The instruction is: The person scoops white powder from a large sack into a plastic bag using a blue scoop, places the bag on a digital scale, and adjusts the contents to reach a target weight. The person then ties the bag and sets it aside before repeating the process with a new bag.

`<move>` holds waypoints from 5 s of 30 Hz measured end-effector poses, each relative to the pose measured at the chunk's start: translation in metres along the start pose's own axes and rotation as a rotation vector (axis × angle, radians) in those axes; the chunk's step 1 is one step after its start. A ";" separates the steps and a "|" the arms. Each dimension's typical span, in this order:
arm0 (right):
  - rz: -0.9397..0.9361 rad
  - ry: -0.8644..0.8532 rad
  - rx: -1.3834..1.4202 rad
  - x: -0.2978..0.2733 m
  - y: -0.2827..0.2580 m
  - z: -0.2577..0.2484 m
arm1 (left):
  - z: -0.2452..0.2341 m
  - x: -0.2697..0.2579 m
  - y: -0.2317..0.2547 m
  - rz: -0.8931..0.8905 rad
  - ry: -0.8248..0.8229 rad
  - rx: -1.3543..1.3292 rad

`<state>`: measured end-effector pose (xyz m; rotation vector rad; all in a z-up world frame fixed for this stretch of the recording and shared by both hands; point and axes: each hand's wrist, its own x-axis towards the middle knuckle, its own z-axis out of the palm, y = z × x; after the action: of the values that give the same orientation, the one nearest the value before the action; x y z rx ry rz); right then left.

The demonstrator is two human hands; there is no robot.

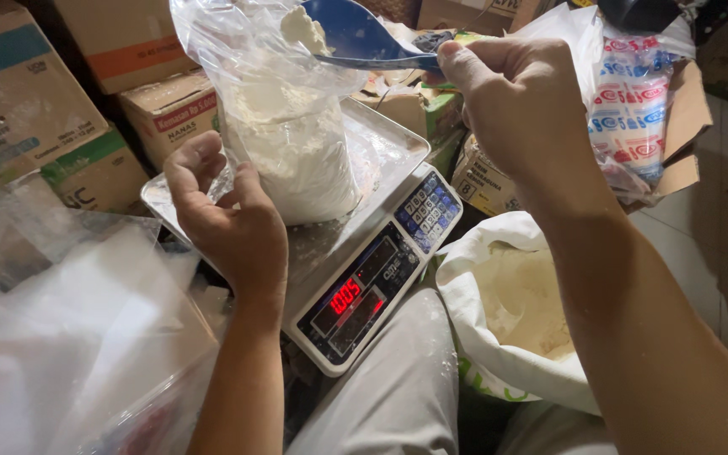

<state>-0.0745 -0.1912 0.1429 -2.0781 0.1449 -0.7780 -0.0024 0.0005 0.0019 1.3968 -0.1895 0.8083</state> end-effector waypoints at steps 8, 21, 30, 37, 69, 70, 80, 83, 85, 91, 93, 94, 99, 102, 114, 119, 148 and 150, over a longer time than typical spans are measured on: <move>0.036 0.041 0.004 -0.015 -0.002 -0.005 | 0.004 -0.017 0.020 0.093 0.015 0.086; 0.181 0.193 -0.031 -0.056 0.030 -0.066 | 0.073 -0.106 0.039 -0.115 -0.417 -0.040; 0.392 0.318 -0.334 -0.134 0.099 -0.145 | 0.127 -0.207 0.032 -0.132 -0.743 -0.153; 0.593 0.306 -0.790 -0.197 0.160 -0.160 | 0.143 -0.252 0.027 -0.138 -0.971 -0.067; 0.758 0.524 -0.045 -0.269 0.221 -0.164 | 0.146 -0.280 -0.008 0.182 -1.650 0.456; 0.754 0.531 -0.046 -0.270 0.221 -0.163 | 0.145 -0.279 -0.009 0.198 -1.648 0.438; 0.730 0.506 -0.063 -0.274 0.220 -0.161 | 0.142 -0.264 0.012 0.045 -1.566 0.461; 0.748 0.483 -0.090 -0.272 0.219 -0.156 | 0.139 -0.261 0.014 0.039 -1.571 0.424; 0.755 0.465 -0.129 -0.270 0.217 -0.153 | 0.136 -0.259 0.013 0.039 -1.558 0.370; 0.730 0.442 -0.124 -0.265 0.208 -0.143 | 0.135 -0.253 0.010 0.038 -1.546 0.345; 0.743 0.437 -0.115 -0.261 0.203 -0.140 | 0.134 -0.250 0.008 0.131 -1.409 0.222; 0.741 0.419 -0.118 -0.259 0.201 -0.138 | 0.133 -0.248 0.007 0.177 -1.339 0.162; 0.762 0.344 -0.123 -0.244 0.191 -0.125 | 0.123 -0.232 0.005 -0.032 -1.198 0.053; 0.735 0.270 -0.090 -0.235 0.181 -0.116 | 0.113 -0.214 0.008 -0.204 -1.091 -0.034; 0.601 -0.097 -0.024 -0.186 0.138 -0.043 | 0.022 -0.118 0.022 0.067 -0.627 0.106; 0.420 -0.288 0.115 -0.167 0.124 0.002 | -0.022 -0.089 0.028 0.158 -0.519 0.212; -0.044 -0.563 0.018 -0.174 0.028 0.280 | -0.208 0.010 -0.088 -0.009 -0.309 0.958; -0.185 -0.516 -0.054 -0.175 0.028 0.280 | -0.211 0.010 -0.091 0.012 -0.320 0.961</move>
<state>-0.0477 0.0549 -0.0772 -2.2958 -0.3167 -0.3233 -0.0108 0.2018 -0.1091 2.4350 -0.0446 0.6993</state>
